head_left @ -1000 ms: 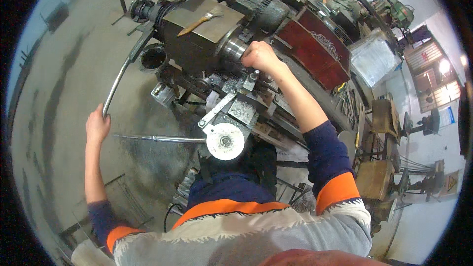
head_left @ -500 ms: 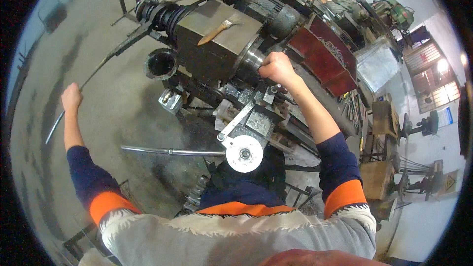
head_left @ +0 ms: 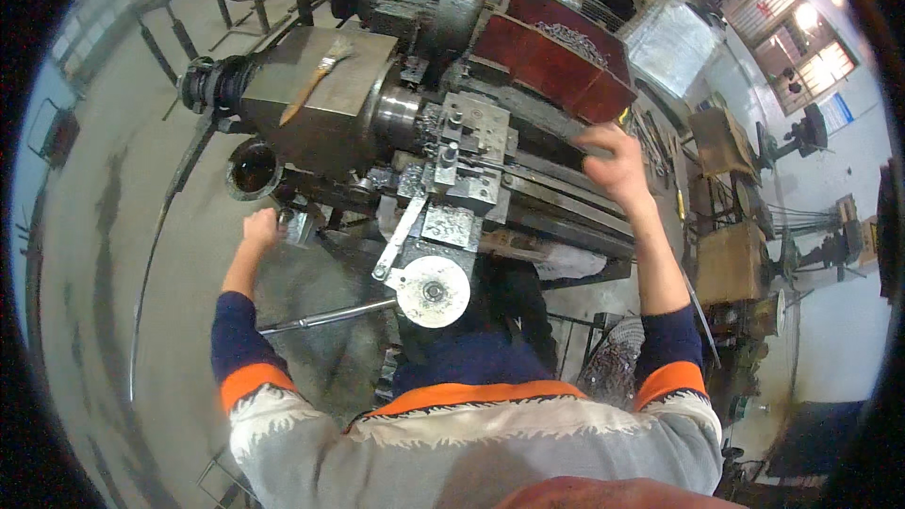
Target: The person operates a metal lathe, repeatedly loading small cylindrical metal parts into the chuck, adjusting controls, and removing finished pieces. The person places the finished parts into a perforated metal basket. The process is repeated multiple times throughout the clip.
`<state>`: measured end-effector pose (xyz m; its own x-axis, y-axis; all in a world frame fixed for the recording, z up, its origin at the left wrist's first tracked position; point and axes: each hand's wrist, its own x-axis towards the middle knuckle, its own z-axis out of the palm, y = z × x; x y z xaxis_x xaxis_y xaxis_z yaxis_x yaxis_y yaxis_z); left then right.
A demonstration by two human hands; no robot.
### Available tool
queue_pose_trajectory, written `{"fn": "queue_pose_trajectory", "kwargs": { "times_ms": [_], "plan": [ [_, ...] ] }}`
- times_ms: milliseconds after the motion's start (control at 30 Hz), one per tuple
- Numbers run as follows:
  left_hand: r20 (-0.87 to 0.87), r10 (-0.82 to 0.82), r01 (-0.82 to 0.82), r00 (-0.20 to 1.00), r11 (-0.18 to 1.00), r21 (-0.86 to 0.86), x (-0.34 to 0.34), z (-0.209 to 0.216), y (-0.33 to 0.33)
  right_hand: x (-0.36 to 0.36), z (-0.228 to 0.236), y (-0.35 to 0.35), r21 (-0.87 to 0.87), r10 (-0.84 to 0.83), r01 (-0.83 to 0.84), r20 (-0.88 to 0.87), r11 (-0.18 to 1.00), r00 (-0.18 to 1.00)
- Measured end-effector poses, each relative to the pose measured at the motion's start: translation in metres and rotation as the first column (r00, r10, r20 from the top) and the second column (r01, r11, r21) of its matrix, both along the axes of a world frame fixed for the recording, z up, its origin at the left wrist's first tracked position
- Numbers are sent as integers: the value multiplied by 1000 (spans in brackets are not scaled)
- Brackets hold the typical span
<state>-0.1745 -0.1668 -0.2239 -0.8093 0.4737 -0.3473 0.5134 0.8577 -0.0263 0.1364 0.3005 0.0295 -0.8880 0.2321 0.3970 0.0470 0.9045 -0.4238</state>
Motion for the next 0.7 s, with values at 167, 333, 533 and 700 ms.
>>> {"fn": "queue_pose_trajectory", "kwargs": {
  "times_ms": [167, 333, 533, 700],
  "plan": [
    [-229, -93, 82, 969, 995, -60, -14, -3, -7, 126, -46, 69, 42, -412, 409, 91, 911, 907],
    [-165, 213, -162, 963, 948, 274, 21, 17, -59, 253, -83, 120, 107, -697, 692, 214, 714, 685],
    [55, 451, -421, 891, 773, 475, 105, 70, -138, 420, -165, 186, 432, -847, 817, 518, 382, 123],
    [495, 652, -713, 575, 103, 693, 164, 52, -127, 442, -185, 208, 567, -884, 775, 467, 280, -22]
  ]
}}
